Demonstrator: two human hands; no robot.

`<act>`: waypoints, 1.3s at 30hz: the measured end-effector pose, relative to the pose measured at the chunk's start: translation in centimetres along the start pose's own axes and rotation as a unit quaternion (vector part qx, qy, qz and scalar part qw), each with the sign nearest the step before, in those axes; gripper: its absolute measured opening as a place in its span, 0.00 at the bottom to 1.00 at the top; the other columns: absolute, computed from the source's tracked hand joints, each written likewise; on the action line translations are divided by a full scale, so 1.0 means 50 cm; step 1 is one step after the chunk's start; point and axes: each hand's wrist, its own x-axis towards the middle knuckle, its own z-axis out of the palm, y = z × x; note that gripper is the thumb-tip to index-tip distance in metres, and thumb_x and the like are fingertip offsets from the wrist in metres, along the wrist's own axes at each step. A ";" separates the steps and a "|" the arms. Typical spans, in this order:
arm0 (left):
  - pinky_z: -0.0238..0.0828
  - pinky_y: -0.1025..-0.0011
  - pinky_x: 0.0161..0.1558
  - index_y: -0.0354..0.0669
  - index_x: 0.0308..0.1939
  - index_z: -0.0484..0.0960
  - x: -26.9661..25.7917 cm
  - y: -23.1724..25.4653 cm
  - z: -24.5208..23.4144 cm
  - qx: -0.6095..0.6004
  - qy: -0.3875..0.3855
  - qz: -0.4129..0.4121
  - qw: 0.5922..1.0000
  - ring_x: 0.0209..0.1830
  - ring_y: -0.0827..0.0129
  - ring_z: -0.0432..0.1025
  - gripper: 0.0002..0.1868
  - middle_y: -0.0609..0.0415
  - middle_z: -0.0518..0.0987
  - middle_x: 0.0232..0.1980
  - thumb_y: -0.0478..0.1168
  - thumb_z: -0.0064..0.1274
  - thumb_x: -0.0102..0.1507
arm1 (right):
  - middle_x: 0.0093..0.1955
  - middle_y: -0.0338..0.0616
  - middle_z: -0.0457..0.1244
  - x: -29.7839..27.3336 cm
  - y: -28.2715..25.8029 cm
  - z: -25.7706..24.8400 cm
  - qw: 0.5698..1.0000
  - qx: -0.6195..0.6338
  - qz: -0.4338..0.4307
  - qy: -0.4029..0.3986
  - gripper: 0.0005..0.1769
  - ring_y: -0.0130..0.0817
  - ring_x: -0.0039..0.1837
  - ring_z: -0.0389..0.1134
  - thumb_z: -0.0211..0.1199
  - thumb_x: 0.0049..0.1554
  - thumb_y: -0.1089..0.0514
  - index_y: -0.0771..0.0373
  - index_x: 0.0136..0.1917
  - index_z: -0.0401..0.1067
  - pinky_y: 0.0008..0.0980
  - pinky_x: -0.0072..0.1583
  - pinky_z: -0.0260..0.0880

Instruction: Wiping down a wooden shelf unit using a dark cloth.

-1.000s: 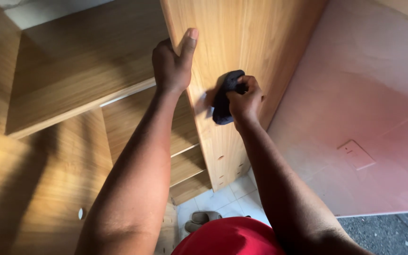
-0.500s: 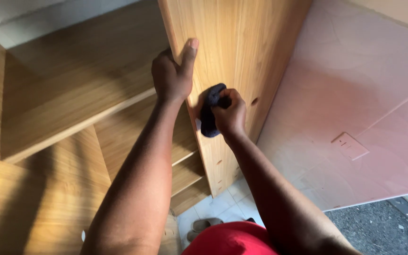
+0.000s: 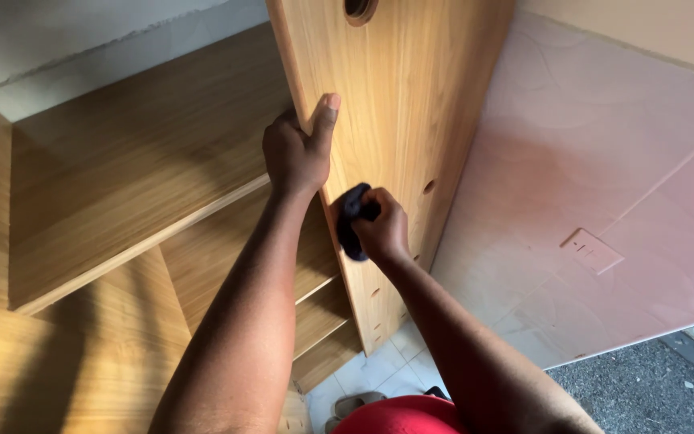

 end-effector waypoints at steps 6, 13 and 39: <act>0.72 0.67 0.34 0.38 0.37 0.84 0.000 -0.004 -0.013 -0.027 -0.040 -0.008 0.999 0.28 0.69 0.76 0.32 0.55 0.80 0.26 0.67 0.51 0.66 | 0.40 0.41 0.67 0.021 0.004 -0.039 0.996 0.090 0.022 -0.019 0.19 0.31 0.44 0.69 0.67 0.41 0.67 0.62 0.48 0.72 0.32 0.48 0.71; 0.61 0.73 0.29 0.35 0.44 0.71 -0.066 0.023 -0.022 -0.022 0.159 0.178 0.971 0.29 0.70 0.61 0.24 0.55 0.65 0.31 0.56 0.53 0.71 | 0.41 0.40 0.64 0.014 -0.006 -0.101 0.956 0.272 0.093 -0.059 0.20 0.29 0.43 0.67 0.60 0.44 0.73 0.63 0.51 0.67 0.30 0.46 0.70; 0.75 0.70 0.37 0.34 0.42 0.80 -0.166 -0.051 0.101 -0.207 -0.261 -0.202 0.921 0.34 0.75 0.75 0.19 0.57 0.82 0.36 0.41 0.69 0.54 | 0.53 0.46 0.66 0.007 -0.007 -0.231 0.835 0.499 0.190 -0.135 0.26 0.36 0.53 0.71 0.65 0.52 0.72 0.63 0.63 0.65 0.35 0.57 0.73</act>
